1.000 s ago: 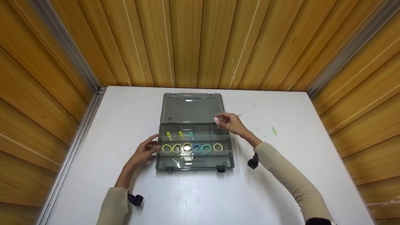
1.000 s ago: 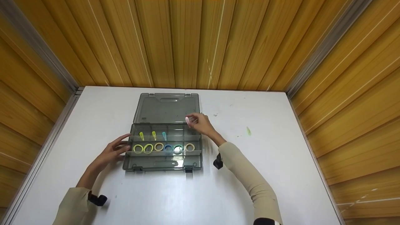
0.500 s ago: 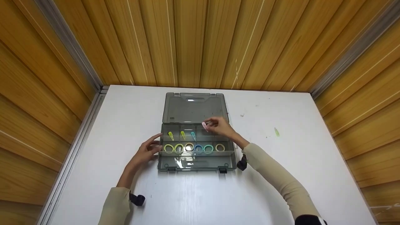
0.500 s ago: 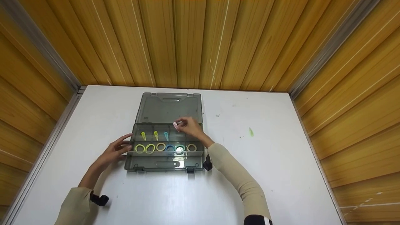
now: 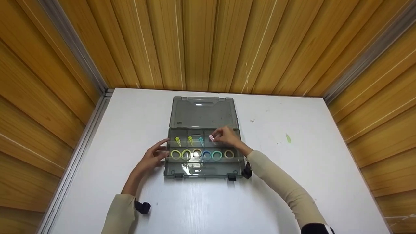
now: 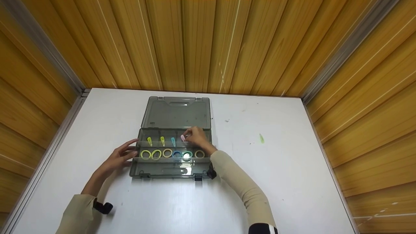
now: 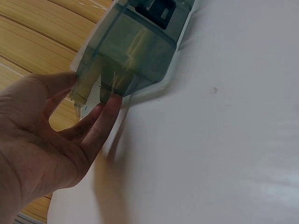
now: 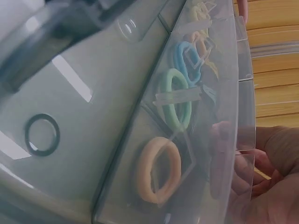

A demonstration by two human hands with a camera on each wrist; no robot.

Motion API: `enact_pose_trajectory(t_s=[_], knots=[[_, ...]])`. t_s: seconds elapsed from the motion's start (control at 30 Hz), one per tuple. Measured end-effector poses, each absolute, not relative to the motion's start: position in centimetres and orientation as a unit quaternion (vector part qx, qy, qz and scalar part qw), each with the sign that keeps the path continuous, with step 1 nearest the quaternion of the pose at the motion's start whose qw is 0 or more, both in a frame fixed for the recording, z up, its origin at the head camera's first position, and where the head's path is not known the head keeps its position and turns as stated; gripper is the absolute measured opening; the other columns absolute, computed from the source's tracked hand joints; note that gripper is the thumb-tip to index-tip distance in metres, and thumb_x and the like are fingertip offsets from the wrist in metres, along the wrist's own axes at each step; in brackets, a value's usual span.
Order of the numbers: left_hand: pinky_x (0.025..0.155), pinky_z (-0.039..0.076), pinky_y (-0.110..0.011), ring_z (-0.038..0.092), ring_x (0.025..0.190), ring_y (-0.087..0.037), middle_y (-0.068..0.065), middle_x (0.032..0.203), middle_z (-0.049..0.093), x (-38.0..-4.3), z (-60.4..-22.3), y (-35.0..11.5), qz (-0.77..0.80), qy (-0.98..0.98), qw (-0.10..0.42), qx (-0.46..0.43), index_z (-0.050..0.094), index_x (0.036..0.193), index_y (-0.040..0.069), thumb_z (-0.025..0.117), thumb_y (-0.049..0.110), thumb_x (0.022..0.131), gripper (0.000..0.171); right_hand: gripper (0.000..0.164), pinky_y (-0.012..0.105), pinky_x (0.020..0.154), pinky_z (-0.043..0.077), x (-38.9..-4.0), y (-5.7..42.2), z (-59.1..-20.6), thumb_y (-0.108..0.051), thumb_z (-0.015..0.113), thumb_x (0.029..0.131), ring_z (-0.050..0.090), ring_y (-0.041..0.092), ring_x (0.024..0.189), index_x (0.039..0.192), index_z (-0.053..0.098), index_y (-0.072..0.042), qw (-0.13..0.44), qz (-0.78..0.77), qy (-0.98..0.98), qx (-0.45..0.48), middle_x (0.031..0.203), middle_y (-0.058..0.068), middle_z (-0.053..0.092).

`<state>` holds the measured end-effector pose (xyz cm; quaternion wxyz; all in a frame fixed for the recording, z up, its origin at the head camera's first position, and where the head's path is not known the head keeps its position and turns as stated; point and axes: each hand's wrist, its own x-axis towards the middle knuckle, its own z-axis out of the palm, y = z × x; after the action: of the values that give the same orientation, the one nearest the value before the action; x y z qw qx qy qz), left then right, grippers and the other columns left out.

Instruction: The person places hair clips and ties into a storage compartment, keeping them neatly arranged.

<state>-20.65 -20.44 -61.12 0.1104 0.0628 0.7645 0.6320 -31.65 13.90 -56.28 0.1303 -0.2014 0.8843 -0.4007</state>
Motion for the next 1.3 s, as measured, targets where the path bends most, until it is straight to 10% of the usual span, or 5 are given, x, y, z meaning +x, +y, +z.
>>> enact_pose_trajectory(t_s=[0.57, 1.13, 1.3], knots=[[0.095, 0.056, -0.047, 0.058, 0.125, -0.035, -0.028, 0.147, 0.048, -20.6, -61.1, -20.1, 0.637, 0.760, 0.127, 0.023, 0.038, 0.159, 0.017, 0.062, 0.015, 0.102, 0.061, 0.018, 0.042, 0.078, 0.060, -31.3, 13.4, -56.6, 0.004, 0.071, 0.087, 0.073, 0.031, 0.085, 0.104, 0.076, 0.010, 0.101, -0.351, 0.914, -0.176, 0.100, 0.024, 0.077], [0.092, 0.058, -0.044, 0.058, 0.124, -0.035, -0.029, 0.146, 0.048, -20.7, -60.9, -20.1, 0.640, 0.757, 0.129, 0.031, 0.038, 0.159, 0.017, 0.061, 0.014, 0.103, 0.061, 0.024, 0.044, 0.081, 0.060, -30.8, 16.8, -54.3, 0.001, 0.068, 0.093, 0.074, 0.036, 0.092, 0.115, 0.071, 0.009, 0.110, -0.373, 0.895, -0.219, 0.100, 0.023, 0.076], [0.095, 0.057, -0.049, 0.056, 0.128, -0.040, -0.030, 0.149, 0.046, -20.6, -60.9, -20.2, 0.642, 0.755, 0.128, 0.030, 0.037, 0.159, 0.016, 0.060, 0.011, 0.103, 0.061, 0.024, 0.029, 0.071, 0.058, -30.9, 18.5, -53.4, -0.004, 0.069, 0.094, 0.073, 0.028, 0.086, 0.115, 0.073, 0.006, 0.087, -0.376, 0.897, -0.217, 0.102, 0.021, 0.076]])
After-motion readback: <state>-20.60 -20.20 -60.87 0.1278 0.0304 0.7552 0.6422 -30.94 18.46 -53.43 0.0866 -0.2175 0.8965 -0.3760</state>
